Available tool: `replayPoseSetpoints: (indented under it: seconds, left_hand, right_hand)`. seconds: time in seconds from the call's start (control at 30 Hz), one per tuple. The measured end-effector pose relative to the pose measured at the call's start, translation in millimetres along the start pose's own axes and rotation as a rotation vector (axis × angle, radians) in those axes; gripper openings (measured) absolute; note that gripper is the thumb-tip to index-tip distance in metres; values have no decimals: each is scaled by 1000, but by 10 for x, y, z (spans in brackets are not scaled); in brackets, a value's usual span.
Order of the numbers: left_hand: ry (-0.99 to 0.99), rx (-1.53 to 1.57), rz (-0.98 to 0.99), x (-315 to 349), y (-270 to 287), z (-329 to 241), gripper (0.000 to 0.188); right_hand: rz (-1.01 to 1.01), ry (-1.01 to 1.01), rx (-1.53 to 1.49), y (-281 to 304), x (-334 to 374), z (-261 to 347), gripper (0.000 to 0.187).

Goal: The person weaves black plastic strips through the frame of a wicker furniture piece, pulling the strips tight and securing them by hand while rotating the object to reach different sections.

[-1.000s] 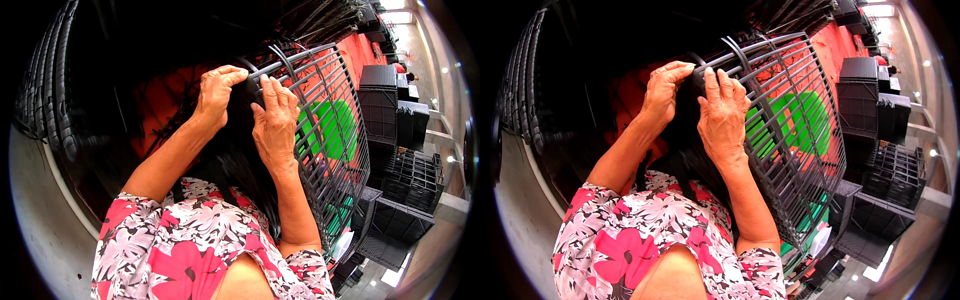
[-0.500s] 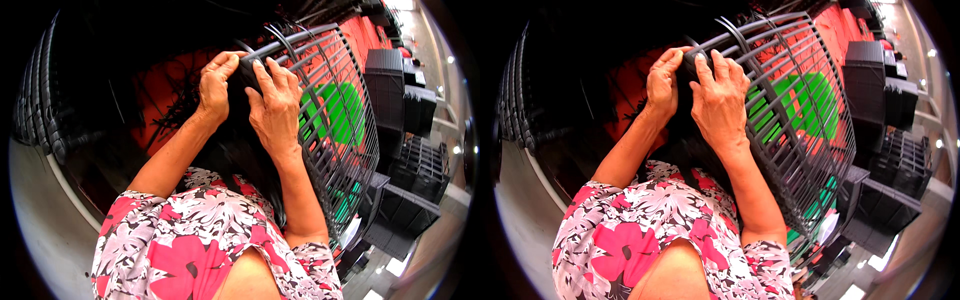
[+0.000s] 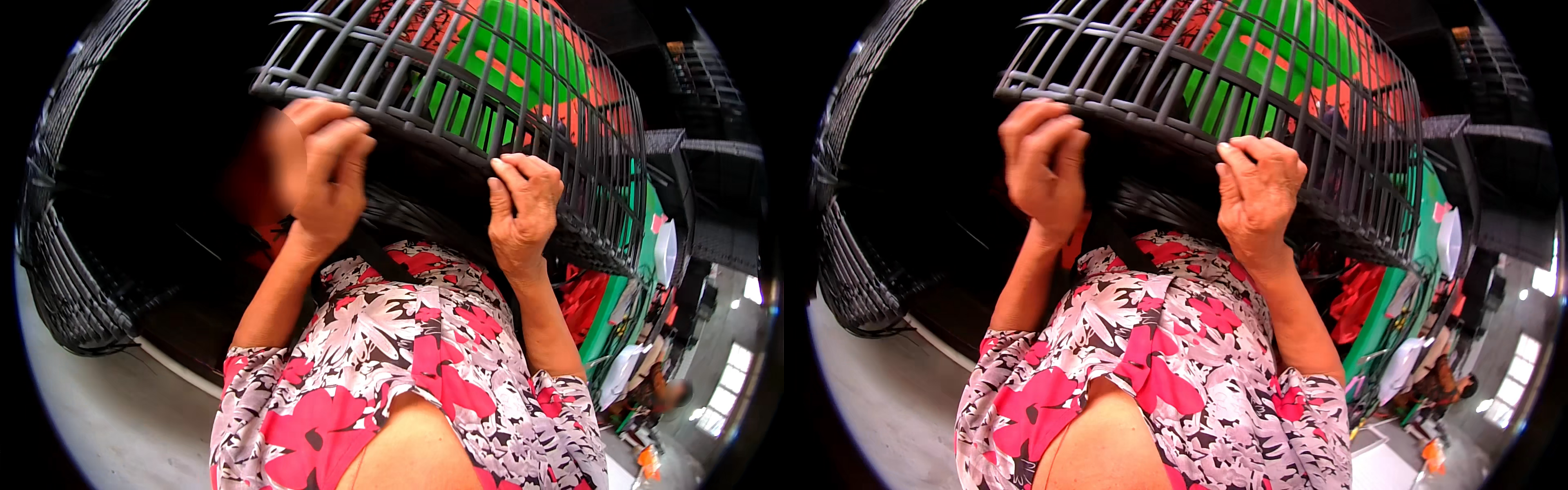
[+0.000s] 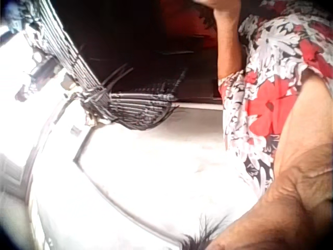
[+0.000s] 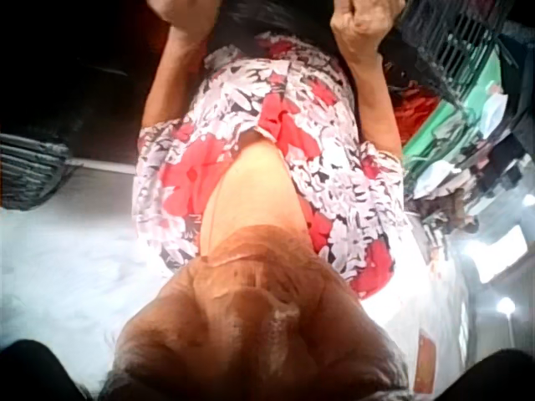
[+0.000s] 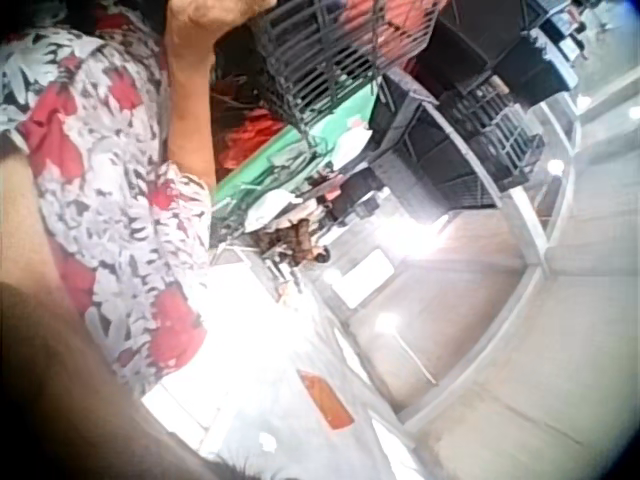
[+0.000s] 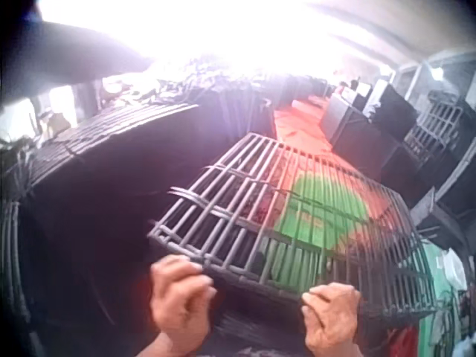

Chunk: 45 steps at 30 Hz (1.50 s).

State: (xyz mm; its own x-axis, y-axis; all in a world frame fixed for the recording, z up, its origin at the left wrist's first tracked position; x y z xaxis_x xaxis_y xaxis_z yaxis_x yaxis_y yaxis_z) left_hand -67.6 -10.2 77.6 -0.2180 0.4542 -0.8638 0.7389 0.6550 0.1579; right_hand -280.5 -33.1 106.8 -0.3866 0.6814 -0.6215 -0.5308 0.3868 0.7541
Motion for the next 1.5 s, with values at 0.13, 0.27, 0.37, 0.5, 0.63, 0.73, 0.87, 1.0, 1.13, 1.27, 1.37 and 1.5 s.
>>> replayPoseSetpoints:
  seconds: [0.13,0.27,0.37,0.5,0.63,0.73,0.87,1.0,1.13,1.27,1.37,1.5]
  left_hand:
    - [-121,-27,146,77,-424,-283,17]
    - [-159,-107,233,100,-517,-266,18]
    - [-127,-92,270,122,-510,-246,19]
    - [-80,-79,309,186,-471,-157,19]
    - [-53,-107,341,308,-447,-93,19]
    - [-80,-119,392,348,-433,-58,21]
    - [-79,-155,475,297,-436,-72,34]
    - [-101,-251,572,214,-545,-150,43]
    - [-140,-276,596,242,-592,-188,36]
    - [-104,-250,498,342,-607,-192,37]
    - [-161,-302,508,369,-612,-190,35]
    - [-163,-312,560,312,-603,-260,39]
  right_hand:
    - [-76,30,4,-9,24,37,24]
    - [-118,56,-47,-122,99,55,26]
    - [-128,96,-58,-153,121,101,28]
    - [-127,101,-79,-263,142,170,27]
    - [-107,113,-67,-368,174,212,24]
    - [-95,136,-89,-363,198,218,26]
    - [-52,6,-83,-264,177,135,36]
    - [24,-103,55,-261,155,44,42]
    - [-9,-56,107,-330,205,75,41]
    - [-59,-28,91,-332,280,49,38]
    - [-63,-15,62,-258,302,58,44]
    - [-139,-170,136,225,491,-303,47]
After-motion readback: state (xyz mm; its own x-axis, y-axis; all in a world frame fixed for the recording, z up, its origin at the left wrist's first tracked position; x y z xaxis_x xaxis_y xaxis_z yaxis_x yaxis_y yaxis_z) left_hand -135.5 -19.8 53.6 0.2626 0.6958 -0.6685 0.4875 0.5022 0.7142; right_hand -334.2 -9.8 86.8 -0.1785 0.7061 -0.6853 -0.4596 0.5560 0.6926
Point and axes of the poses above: each hand's wrist, its own x-axis away from the middle knuckle, its own y-axis out of the back of the hand, z = x × y, the point moved 8 cm from there along -x, towards the middle knuckle, and after that the axes turned 3 degrees about -y, right-handed, at the moved point
